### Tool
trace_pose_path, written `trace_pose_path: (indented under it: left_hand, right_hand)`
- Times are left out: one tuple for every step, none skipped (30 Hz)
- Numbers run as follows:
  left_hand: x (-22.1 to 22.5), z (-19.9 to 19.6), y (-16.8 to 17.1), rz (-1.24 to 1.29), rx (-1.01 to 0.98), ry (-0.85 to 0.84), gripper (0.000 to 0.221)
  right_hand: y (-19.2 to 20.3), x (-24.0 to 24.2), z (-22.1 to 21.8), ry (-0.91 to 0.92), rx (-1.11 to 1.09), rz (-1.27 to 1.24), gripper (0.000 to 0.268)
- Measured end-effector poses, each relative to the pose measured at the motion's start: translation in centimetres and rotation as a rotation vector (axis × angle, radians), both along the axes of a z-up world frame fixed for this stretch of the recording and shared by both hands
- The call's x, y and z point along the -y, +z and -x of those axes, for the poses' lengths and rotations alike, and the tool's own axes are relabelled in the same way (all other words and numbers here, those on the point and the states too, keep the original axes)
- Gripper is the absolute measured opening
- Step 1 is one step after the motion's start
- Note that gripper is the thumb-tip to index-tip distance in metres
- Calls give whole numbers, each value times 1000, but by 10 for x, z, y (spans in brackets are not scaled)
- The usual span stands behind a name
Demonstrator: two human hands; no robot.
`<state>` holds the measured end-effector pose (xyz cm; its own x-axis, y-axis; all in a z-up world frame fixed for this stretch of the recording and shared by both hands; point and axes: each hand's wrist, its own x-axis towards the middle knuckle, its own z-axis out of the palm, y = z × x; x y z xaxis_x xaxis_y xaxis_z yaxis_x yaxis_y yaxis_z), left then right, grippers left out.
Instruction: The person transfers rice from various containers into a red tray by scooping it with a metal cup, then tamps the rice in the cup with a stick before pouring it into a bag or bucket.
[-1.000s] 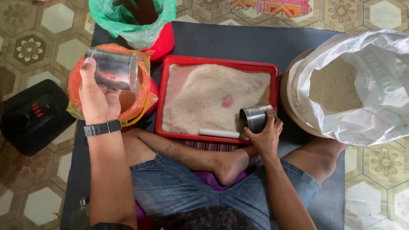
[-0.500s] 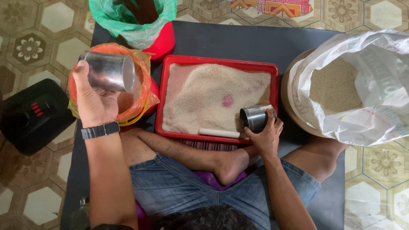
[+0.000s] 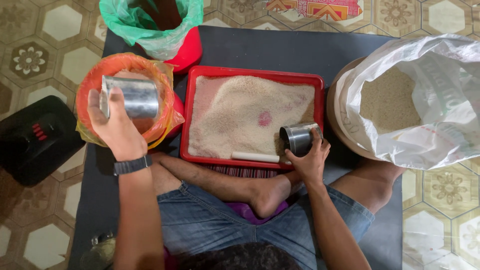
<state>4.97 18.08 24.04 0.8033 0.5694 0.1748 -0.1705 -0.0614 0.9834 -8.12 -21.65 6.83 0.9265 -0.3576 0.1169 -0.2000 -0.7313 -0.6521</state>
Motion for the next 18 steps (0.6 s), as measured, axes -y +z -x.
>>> trace_pose_path:
  left_hand:
    - [6,2,-3,1,0,1,66]
    - [11,4,-6,-44,3,68,63]
    - [16,6,-9,-91,7,136,60]
    - [21,10,-6,-91,6,137,60]
    - [27,15,-4,-86,-6,110,63]
    - [33,19,-3,-82,-19,82,67]
    - [39,24,-1,-81,-30,83,67]
    - [44,29,0,-101,-38,78,61]
    - [50,32,2,-122,-42,73,56]
    - [54,38,-3,-121,-49,75,56]
    - [58,43,-6,-139,-100,48,59]
    - [62,48,-9,-156,-152,21,61]
    - [65,54,-18,-157,-154,21,61]
    - [69,59,-27,-213,-181,33,64]
    - [73,63,-36,-267,-208,41,66]
    - [77,67,-45,-267,-210,38,66]
    - [81,70,-54,-192,-244,21,69]
    - [86,74,-63,-117,-278,4,72]
  right_hand:
    - [-7,2,0,1,0,1,103]
    - [-14,4,0,-83,-5,-89,104]
    - [-22,5,0,-166,-9,-181,106]
    - [-13,2,-4,-165,-10,-181,106]
    - [-4,0,-7,-149,29,-171,104]
    - [3,-3,-10,-133,67,-160,102]
    - [4,-3,-15,-132,56,-158,102]
    - [4,-3,-20,-72,89,-114,103]
    - [3,-4,-28,-10,127,-71,105]
    - [11,-8,-39,-8,119,-70,105]
    - [18,-13,-52,26,104,-54,105]
    - [25,-19,-66,59,89,-38,105]
    - [31,-27,-79,60,87,-39,105]
    - [37,-36,-93,113,110,-52,106]
    - [43,-43,-106,164,134,-64,108]
    - [42,-52,-122,161,132,-63,108]
    - [41,-60,-138,249,176,-64,112]
    - [40,-67,-154,337,220,-65,115]
